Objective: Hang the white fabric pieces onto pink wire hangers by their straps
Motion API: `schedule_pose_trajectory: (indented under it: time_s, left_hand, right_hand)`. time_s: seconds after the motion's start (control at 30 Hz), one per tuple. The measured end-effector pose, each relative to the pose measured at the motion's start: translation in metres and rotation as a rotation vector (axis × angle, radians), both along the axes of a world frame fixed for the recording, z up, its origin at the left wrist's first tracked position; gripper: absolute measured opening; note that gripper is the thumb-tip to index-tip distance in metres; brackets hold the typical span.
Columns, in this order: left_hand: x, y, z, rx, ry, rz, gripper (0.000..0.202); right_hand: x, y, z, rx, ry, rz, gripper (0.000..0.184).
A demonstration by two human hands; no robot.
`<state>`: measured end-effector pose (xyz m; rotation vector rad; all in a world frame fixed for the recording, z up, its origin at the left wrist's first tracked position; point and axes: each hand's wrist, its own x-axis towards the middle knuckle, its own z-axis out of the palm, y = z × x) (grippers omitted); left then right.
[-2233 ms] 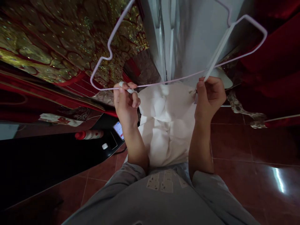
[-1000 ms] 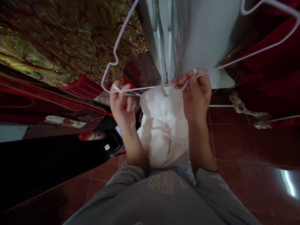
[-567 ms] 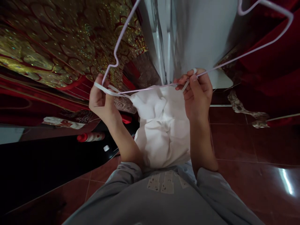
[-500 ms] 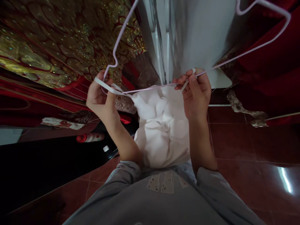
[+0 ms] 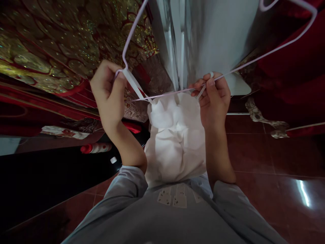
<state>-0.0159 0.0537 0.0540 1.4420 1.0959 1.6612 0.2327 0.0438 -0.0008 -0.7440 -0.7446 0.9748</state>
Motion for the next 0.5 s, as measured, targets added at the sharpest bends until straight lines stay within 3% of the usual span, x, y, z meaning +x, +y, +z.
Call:
schedule_pose_trajectory:
  time_s: [0.13, 0.3, 0.5]
  left_hand:
    - [0.01, -0.005, -0.019, 0.029, -0.208, 0.115, 0.028]
    - [0.029, -0.023, -0.045, -0.129, -0.615, 0.043, 0.026]
    - [0.048, -0.031, -0.057, -0.03, -0.609, 0.09, 0.034]
  right_hand:
    - [0.001, -0.001, 0.001, -0.007, 0.005, -0.003, 0.028]
    - [-0.002, 0.0, 0.001, 0.016, 0.012, -0.024, 0.023]
    - [-0.003, 0.0, -0.001, -0.052, 0.06, -0.127, 0.022]
